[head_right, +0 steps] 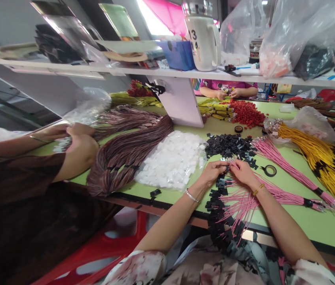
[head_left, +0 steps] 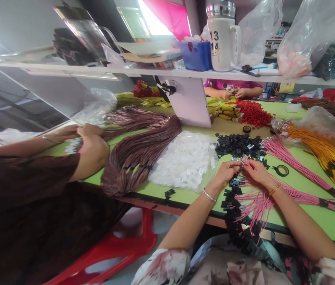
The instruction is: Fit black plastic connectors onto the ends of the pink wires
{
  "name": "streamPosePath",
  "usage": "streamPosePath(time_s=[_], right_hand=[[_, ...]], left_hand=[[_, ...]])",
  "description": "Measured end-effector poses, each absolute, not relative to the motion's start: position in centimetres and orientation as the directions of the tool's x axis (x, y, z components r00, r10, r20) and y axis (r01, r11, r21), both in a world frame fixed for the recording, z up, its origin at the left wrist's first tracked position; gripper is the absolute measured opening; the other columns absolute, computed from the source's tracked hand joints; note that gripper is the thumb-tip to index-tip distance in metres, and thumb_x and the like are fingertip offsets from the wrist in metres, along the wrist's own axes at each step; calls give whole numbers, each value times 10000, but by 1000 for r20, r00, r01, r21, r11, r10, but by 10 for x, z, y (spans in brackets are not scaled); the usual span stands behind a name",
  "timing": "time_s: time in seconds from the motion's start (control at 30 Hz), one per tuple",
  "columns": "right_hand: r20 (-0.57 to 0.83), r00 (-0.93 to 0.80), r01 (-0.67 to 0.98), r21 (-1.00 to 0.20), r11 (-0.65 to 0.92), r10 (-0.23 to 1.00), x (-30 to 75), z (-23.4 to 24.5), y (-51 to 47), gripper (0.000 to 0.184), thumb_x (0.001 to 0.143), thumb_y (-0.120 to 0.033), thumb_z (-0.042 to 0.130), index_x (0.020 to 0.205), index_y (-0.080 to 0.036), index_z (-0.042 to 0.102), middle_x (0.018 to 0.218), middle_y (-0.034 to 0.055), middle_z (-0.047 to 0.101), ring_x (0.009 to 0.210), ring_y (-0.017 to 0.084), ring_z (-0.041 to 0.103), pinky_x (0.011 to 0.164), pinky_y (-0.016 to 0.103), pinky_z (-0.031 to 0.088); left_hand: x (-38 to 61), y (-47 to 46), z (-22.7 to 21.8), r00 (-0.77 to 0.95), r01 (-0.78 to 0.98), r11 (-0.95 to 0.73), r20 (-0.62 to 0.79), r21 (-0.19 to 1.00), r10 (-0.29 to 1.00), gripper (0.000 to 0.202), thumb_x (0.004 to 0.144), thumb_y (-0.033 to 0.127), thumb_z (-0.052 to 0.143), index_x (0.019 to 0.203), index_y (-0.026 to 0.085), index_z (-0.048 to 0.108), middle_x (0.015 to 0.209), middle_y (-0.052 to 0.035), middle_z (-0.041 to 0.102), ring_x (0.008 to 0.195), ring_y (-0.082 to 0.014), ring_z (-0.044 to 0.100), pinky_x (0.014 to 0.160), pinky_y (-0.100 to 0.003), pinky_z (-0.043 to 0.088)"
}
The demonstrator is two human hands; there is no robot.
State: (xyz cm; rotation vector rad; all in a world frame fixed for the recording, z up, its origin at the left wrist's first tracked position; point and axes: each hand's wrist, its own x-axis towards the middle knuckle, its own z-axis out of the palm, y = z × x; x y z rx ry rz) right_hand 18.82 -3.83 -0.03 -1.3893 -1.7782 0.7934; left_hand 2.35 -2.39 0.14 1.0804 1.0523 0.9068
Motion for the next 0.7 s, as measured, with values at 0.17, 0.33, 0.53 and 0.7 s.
streamPosePath(time_s=[0.17, 0.33, 0.53, 0.7], right_hand=[[169, -152, 484, -846, 222, 974, 191, 0, -39, 245, 819, -381, 561, 659, -197, 538, 614, -22, 538, 588, 136, 438, 560, 250, 343], [103, 80, 140, -986, 91, 992, 199, 4, -35, 361, 819, -550, 630, 716, -211, 558, 558, -42, 493, 482, 114, 404, 472, 252, 309], [10, 334, -221, -971, 88, 942, 205, 13, -28, 320, 758, -476, 695, 825, -257, 471, 513, -107, 410, 391, 77, 269, 382, 219, 194], [42, 151, -137, -989, 63, 988, 197, 11, -34, 324, 773, -463, 686, 802, -250, 443, 529, -93, 442, 424, 84, 319, 403, 219, 215]], left_hand=[[21, -29, 6, 250, 98, 143, -163, 985, 954, 279, 720, 60, 572, 919, 118, 759, 668, -9, 655, 557, -92, 491, 572, -214, 390], [0, -61, 26, 497, 400, -178, -50, 899, 867, 279, 782, 109, 549, 950, 149, 768, 889, -48, 739, 741, -141, 609, 708, -244, 470], [-14, -73, 34, 657, 401, -426, 70, 811, 751, 219, 813, 137, 580, 901, 176, 777, 899, -53, 713, 803, -150, 620, 789, -249, 485], [-2, -17, 18, 283, 617, -327, 186, 716, 941, 234, 883, 151, 533, 960, 160, 754, 950, -79, 663, 884, -181, 609, 868, -298, 479]])
